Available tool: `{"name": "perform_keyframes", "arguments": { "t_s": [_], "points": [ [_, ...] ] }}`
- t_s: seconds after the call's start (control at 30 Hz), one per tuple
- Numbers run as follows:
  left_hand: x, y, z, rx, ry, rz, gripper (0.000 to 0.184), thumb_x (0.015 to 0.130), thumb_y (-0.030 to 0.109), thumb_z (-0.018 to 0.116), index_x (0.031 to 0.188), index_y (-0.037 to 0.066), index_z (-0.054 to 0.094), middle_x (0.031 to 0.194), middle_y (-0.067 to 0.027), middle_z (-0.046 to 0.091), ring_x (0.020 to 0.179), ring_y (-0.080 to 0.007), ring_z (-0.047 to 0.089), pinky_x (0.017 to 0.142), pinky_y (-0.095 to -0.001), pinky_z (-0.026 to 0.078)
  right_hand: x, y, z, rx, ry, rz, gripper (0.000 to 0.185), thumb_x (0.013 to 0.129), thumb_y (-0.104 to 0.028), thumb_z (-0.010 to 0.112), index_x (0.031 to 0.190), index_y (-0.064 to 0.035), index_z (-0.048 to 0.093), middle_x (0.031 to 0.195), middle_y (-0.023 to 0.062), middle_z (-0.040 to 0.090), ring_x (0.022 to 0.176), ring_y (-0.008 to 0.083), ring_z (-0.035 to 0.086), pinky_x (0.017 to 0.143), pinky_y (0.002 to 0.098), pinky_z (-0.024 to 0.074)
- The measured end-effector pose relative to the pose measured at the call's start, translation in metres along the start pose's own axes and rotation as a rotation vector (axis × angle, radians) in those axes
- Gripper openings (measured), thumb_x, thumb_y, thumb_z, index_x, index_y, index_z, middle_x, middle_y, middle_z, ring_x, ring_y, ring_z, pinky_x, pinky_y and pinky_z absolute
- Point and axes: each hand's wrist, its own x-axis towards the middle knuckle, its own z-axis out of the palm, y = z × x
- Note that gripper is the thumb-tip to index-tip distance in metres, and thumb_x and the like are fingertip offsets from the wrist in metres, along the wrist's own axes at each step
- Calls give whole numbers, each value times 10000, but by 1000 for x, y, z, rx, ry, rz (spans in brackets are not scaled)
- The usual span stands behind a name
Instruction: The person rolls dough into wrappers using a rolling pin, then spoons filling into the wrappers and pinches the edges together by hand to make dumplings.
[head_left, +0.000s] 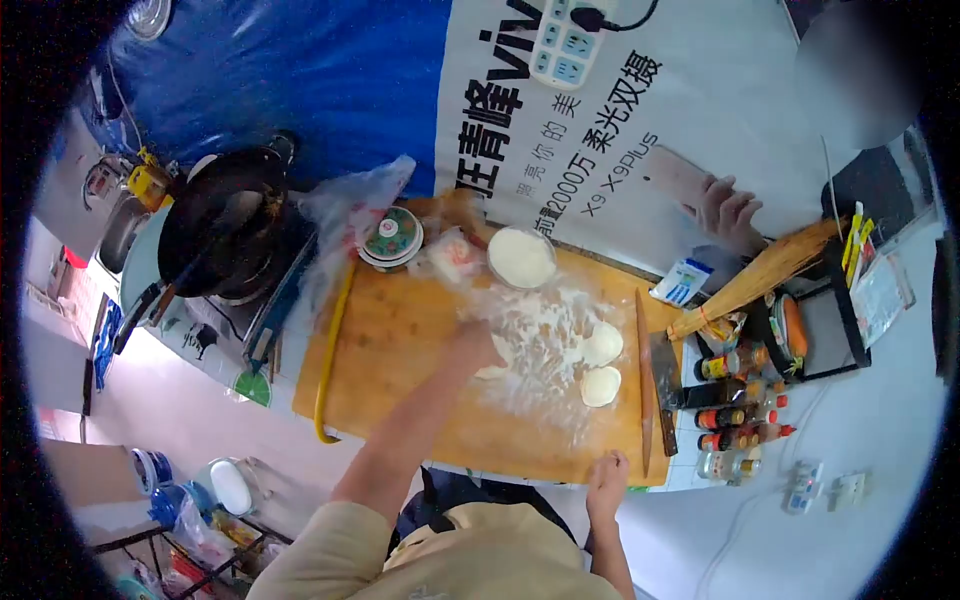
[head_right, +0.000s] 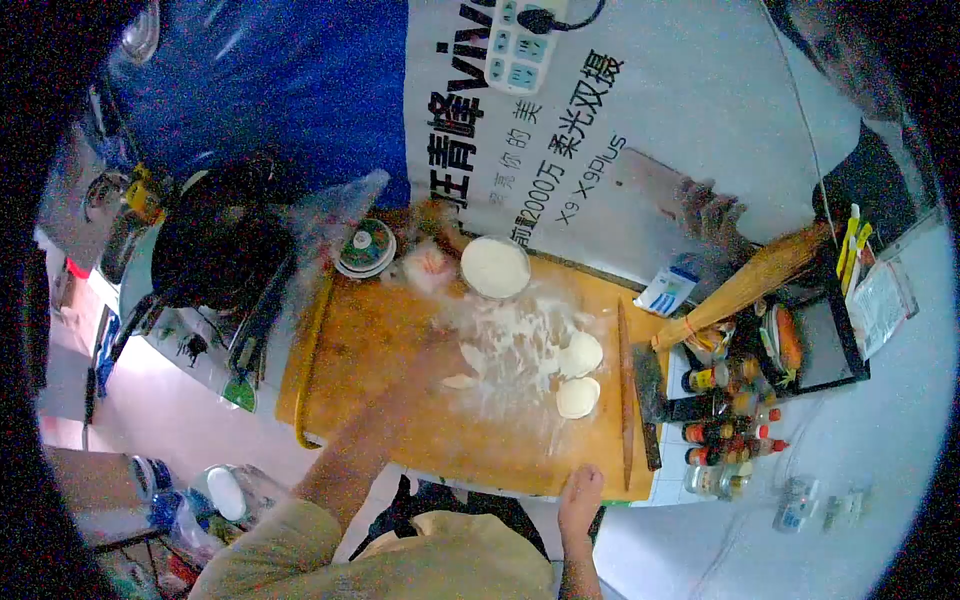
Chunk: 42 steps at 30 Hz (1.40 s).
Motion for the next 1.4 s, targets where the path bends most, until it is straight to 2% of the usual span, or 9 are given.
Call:
{"name": "perform_keyframes", "arguments": {
  "t_s": [0.23,0.3,0.53,0.6,0.73,0.8,1.07,1.3,1.4],
  "points": [
    [-23,16,-7,-180,-149,-185,598,529,310,813,1016,15,628,1105,-181,611,1016,-318,593,844,-377,492,15,-9,-14,96,-113,4,156,841,-86,549,949,21,581,1117,214,521,1004,380,527,871,407,434],
    [-10,-9,61,-261,95,-197,534,544,254,800,1006,42,636,1060,-176,629,962,-328,613,814,-375,502,25,-8,-15,71,-126,-65,157,837,-86,551,950,19,581,1103,207,530,1003,375,527,865,403,435],
    [-85,5,57,-811,418,-390,482,629,248,791,999,-10,623,1029,-153,647,930,-306,629,815,-365,503,70,19,-1,258,-305,-176,151,840,-95,564,953,1,590,1001,185,572,960,339,547,839,391,445],
    [-109,13,51,-1716,280,-499,475,731,201,748,1128,6,576,1018,-87,652,931,-217,627,770,-318,517,85,37,16,318,-460,-121,157,850,-102,566,968,-1,585,972,161,584,934,310,563,820,375,452],
    [-177,56,49,-1896,392,-600,389,831,232,667,1128,4,563,1082,-56,628,975,-205,615,866,-371,500,110,41,47,783,-744,17,175,882,-128,572,1015,-14,564,893,76,596,809,199,592,729,298,468],
    [-204,66,82,-2268,498,-294,419,864,230,628,1202,16,502,1144,-67,597,1040,-209,585,907,-362,479,118,38,62,867,-835,114,169,878,-144,572,1002,-29,565,862,50,582,773,164,573,695,280,466],
    [-336,168,98,-2346,952,-425,441,883,187,608,1250,2,447,1200,-91,561,1109,-205,552,978,-359,434,152,-7,83,1078,-1137,51,255,863,-168,586,1083,-55,523,861,33,577,731,119,552,599,255,462],
    [-404,238,147,-2321,1347,-384,500,899,219,581,1316,22,388,1258,-106,527,1157,-221,522,989,-373,428,169,-8,91,1155,-916,219,333,873,-225,587,1162,-87,493,949,30,580,772,136,553,617,276,449],
    [-437,267,176,-2347,1489,-307,494,878,209,617,1290,27,413,1244,-95,533,1147,-209,527,976,-376,432,168,-5,84,1211,-1287,367,325,875,-257,582,1132,-70,517,949,37,587,764,140,553,633,295,450]
  ]
}}
